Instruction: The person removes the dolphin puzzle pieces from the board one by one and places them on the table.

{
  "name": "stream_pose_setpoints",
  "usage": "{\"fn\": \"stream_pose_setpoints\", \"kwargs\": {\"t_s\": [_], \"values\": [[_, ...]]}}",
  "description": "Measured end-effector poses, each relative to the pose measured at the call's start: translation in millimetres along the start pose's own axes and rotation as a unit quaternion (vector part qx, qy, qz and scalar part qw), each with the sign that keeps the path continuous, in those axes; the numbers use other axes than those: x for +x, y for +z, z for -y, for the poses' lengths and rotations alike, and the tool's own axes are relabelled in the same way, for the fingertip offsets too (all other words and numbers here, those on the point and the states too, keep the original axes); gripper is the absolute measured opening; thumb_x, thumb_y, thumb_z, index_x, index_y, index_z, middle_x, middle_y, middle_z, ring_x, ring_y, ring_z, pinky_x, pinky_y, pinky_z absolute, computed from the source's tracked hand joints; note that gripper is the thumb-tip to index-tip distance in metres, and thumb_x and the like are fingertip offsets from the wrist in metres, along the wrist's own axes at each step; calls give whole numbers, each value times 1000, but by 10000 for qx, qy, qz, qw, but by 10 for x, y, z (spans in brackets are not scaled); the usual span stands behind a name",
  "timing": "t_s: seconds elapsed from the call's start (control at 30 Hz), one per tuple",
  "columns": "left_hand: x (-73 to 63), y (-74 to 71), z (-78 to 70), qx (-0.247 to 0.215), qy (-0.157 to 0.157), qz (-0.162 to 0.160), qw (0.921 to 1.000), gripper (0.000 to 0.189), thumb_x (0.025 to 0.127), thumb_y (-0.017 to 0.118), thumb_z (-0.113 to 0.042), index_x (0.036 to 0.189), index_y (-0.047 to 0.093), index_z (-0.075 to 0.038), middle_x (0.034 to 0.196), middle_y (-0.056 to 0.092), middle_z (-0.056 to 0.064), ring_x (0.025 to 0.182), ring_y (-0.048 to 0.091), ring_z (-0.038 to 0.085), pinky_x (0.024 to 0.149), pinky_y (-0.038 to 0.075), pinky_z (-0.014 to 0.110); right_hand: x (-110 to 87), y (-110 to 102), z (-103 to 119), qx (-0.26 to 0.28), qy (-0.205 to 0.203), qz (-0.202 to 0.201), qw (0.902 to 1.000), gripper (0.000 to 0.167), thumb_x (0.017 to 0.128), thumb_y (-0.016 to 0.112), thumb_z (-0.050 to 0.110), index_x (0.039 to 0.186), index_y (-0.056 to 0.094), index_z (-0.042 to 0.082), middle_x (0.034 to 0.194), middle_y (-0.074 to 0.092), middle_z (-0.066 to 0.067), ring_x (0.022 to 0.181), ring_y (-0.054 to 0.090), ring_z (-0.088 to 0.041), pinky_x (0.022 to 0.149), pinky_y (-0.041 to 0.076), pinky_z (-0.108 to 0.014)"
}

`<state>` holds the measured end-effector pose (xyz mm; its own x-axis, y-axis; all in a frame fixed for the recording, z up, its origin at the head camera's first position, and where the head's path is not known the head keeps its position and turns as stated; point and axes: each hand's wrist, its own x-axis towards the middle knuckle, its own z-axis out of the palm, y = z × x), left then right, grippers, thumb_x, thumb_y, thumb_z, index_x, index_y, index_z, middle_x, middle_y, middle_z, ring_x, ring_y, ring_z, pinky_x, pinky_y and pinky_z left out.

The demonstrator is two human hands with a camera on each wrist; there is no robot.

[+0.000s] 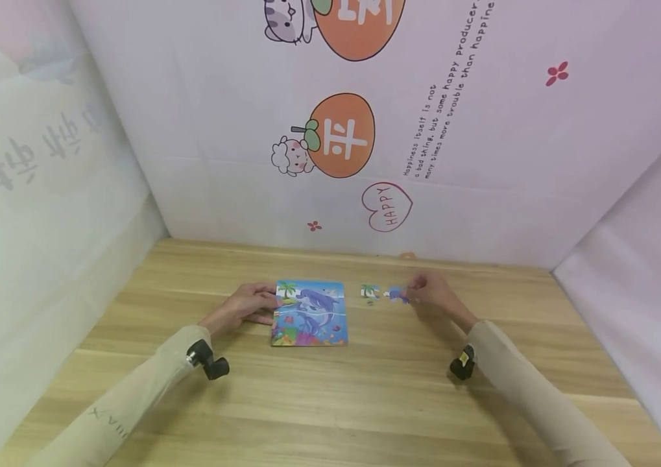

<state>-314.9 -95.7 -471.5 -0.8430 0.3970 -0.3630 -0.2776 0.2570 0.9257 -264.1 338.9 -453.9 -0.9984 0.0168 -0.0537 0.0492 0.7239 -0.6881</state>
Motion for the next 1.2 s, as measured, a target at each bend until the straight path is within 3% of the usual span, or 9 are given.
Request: {"fn": "stream_pose_setpoints", "kwargs": {"t_s": [0.33,0.57,0.87,1.03,1.2], "values": [[-24,-13,-17,34,-4,-12,10000,56,101,66,-4,152,45,5,130,67,22,93,73,16,78,68,30,-7,-35,121,173,131,5,9998,21,100,68,10,110,65,-8,103,70,-21,81,67,-23,67,62,-28],[-38,-3,-18,-46,36,-48,10000,55,101,66,-3,152,46,5,128,67,22,91,74,17,78,68,30,20,66,301,-193,-287,-247,9991,21,96,72,10,107,68,-7,107,71,-24,93,68,-34,81,63,-40],[-17,63,8,-114,80,18,9999,57,101,65,-4,154,45,3,134,65,23,97,73,18,84,68,31,35,131,511,-156,-625,52,9979,19,97,70,9,108,65,-6,110,69,-25,100,69,-38,83,66,-45],[-40,-16,-13,-107,139,319,9993,60,104,63,-13,158,39,0,141,61,24,107,71,19,90,67,33,84,181,707,-310,-698,269,9967,19,99,70,14,110,67,-1,112,70,-20,103,69,-35,84,65,-43],[-102,-116,-56,-21,169,836,9964,66,107,60,-20,162,30,-1,146,57,26,116,69,25,95,65,37,136,377,855,7,-829,626,9946,16,98,71,9,110,67,-1,109,69,-18,100,70,-32,78,66,-35]]}}
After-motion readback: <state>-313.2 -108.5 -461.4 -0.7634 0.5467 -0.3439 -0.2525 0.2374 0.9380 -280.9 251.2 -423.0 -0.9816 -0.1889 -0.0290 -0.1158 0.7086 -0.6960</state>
